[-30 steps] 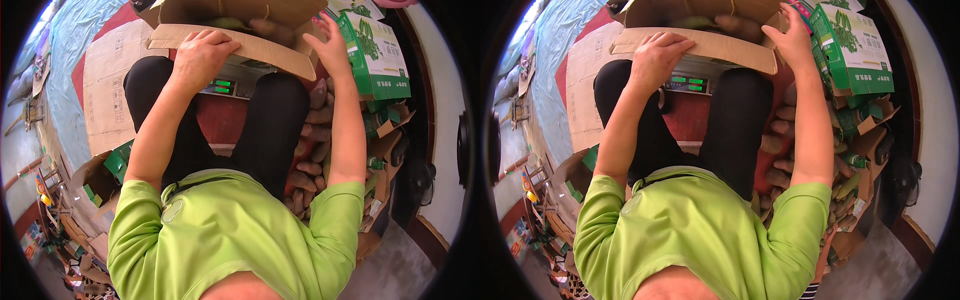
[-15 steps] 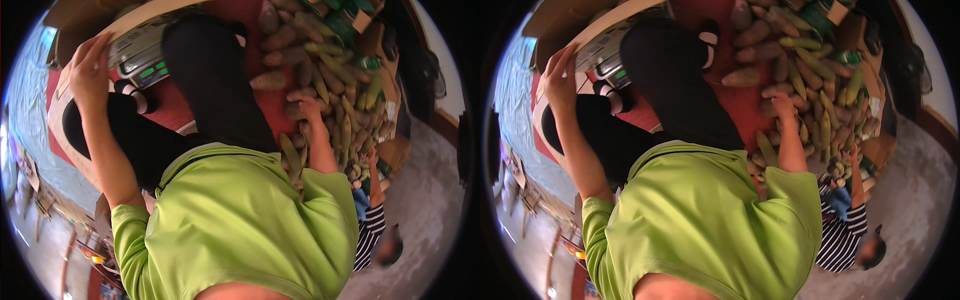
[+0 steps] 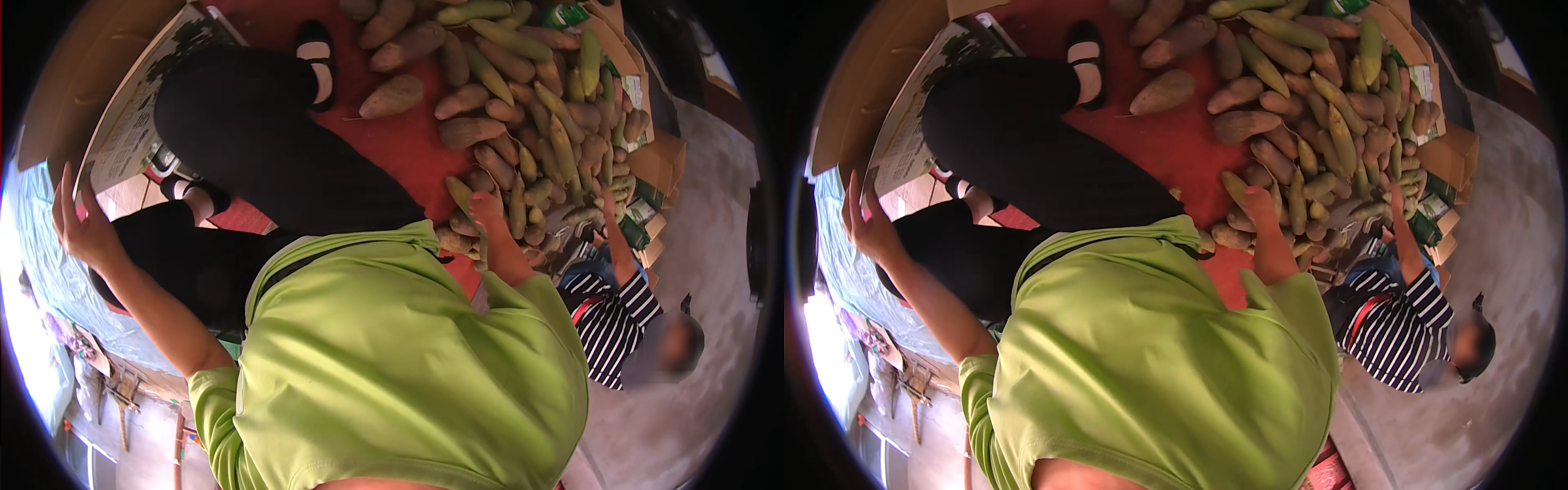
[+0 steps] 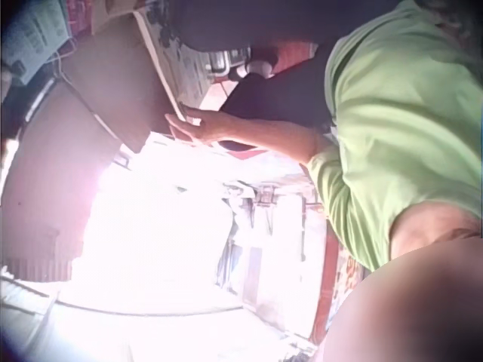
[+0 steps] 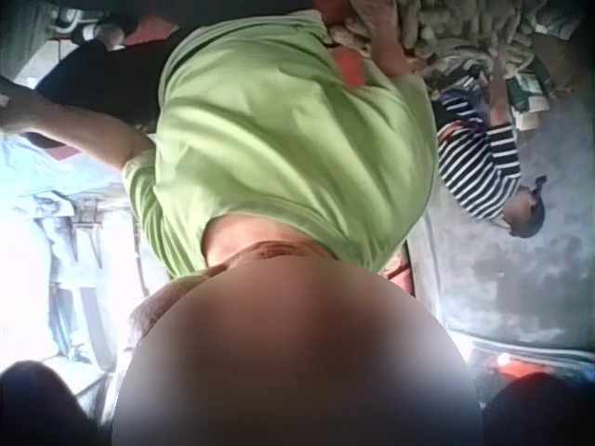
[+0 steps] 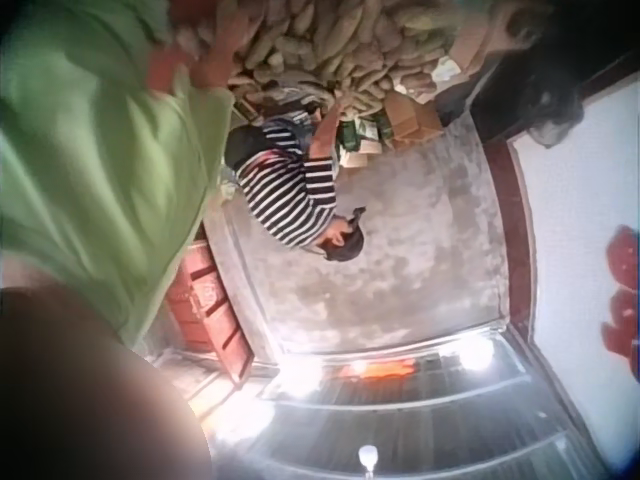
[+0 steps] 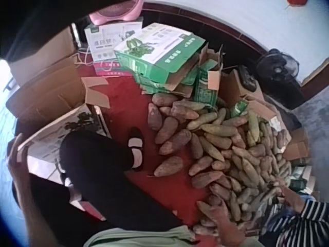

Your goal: Picking up radishes from a pile on the floor, weighing them in a box on a digital scale, and closing the box.

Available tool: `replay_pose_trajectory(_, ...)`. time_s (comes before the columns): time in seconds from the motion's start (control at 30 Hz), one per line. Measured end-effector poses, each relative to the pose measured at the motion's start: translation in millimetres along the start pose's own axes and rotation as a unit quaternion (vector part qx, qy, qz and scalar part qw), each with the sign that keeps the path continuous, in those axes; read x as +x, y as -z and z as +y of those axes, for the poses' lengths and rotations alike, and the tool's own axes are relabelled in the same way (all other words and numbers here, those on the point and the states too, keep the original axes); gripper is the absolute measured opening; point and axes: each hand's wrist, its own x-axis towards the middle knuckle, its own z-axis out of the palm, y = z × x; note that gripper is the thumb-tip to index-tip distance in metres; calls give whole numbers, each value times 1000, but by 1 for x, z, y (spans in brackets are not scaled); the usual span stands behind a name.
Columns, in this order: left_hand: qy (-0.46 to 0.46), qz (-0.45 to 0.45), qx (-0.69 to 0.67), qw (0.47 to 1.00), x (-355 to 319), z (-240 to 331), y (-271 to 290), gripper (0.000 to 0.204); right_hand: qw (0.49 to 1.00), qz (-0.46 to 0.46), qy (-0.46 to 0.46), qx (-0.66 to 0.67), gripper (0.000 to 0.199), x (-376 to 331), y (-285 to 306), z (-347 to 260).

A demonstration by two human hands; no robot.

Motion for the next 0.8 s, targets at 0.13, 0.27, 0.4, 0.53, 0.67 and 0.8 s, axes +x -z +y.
replay_pose_trajectory(0.13, 30, -2, 46, 999, -8, -10, 6, 28, 974, 127, 112, -148, 35, -8, 0, 10)
replay_pose_trajectory(0.27, 52, -19, 72, 996, -9, -11, -1, 29, 964, 161, 94, -191, 36, -22, 35, 25)
replay_pose_trajectory(0.4, 11, 0, 61, 998, -8, -13, 20, 30, 971, 125, 49, -199, 53, -30, 40, 21)
replay_pose_trajectory(0.53, 26, -7, 26, 999, -6, 0, 14, 30, 956, 88, 58, -274, 81, -26, 39, 55)
replay_pose_trajectory(0.67, 46, -17, 35, 998, -2, 10, 28, 31, 934, 91, 8, -346, 86, -25, 19, 39)
replay_pose_trajectory(0.8, 54, -17, 53, 997, -9, 5, 22, 31, 927, 112, 23, -356, 86, -34, 20, 29)
